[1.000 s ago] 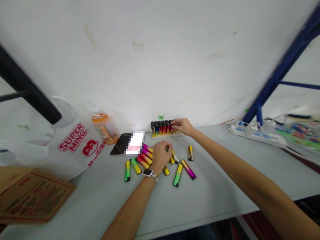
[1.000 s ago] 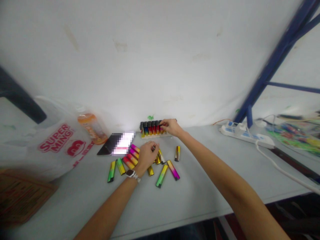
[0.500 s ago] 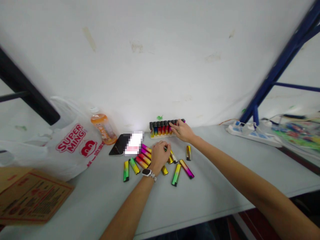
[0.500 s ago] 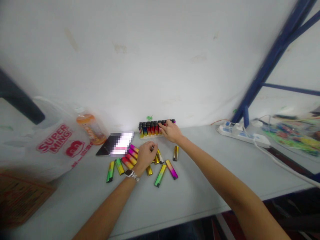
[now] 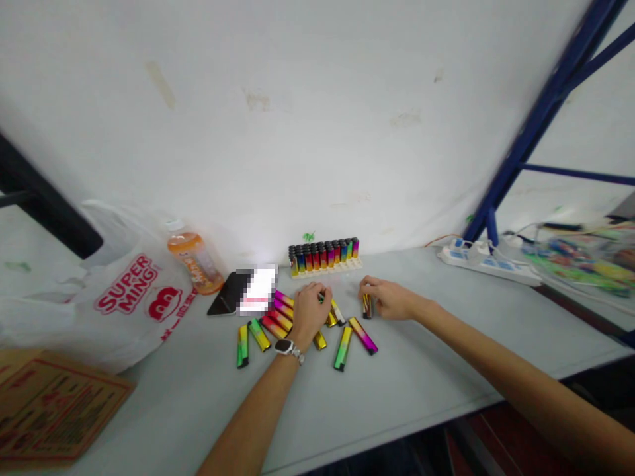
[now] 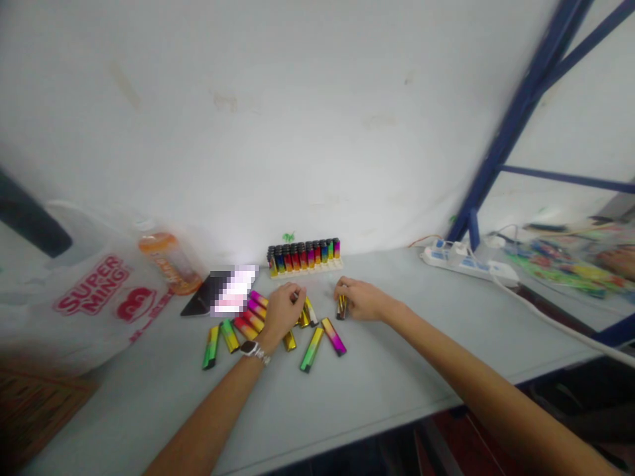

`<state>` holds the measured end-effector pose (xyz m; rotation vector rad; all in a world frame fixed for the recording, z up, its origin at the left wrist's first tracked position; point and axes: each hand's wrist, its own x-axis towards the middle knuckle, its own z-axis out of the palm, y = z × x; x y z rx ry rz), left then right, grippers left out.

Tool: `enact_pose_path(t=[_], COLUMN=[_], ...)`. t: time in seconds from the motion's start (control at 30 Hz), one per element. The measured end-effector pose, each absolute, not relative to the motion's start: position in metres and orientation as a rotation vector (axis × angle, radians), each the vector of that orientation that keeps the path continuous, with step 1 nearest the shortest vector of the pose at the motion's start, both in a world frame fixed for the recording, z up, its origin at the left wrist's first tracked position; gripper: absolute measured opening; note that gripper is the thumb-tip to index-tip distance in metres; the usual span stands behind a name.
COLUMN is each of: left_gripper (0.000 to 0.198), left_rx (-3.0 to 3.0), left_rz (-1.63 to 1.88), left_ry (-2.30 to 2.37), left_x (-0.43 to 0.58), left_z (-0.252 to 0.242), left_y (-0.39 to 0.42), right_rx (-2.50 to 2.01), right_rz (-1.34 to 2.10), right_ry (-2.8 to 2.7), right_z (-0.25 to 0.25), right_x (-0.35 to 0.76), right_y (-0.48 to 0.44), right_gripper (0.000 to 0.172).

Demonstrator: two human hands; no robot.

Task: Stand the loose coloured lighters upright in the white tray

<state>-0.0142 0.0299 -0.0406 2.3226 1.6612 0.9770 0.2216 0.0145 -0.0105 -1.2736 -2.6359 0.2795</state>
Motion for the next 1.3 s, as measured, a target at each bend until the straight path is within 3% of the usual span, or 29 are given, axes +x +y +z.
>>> enact_pose_path(t=[0.2,0.4,0.53,0.7,0.8,1.03,1.3], left_gripper=[0.028,0.028,0.028,0.026,0.025,0.025,0.027], left_rx=[2.306,2.298,2.29,2.275,2.266,2.273,2.281], left_rz=[0.999,0.995,1.005,1.024,1.038,1.029,1.011], left_ry=[1.648,1.658,1.652,1.625,1.621,1.634,1.647], left_x=[-0.014,-0.014,-0.014,-0.015,-0.015,-0.014,-0.014], left_z=[-0.042,-0.042,-0.042,-0.042,-0.042,-0.043,-0.043], left_y=[0.031,0.031,0.031,0.03,0.03,0.031,0.031], right_rx=[-1.233,-1.399,-1.317,-1.083,-0.968,-0.895,-1.071], right_rz=[0.269,0.175,0.436,1.155,1.326,1.441,1.15], right_ry=[-2.67,-2.569,-2.312,-1.654,-1.363,-1.046,-1.058], right_z=[-0.008,-0.015,-0.021,-0.016,-0.009,-0.023,-0.041], right_x=[0.218,0.202,0.187,0.159,0.141,0.127,0.126], right_y=[0.015,0.034,0.047,0.054,0.053,0.05,0.037], right_gripper=[0.025,0.016,0.009,0.026,0.028,0.021,0.053])
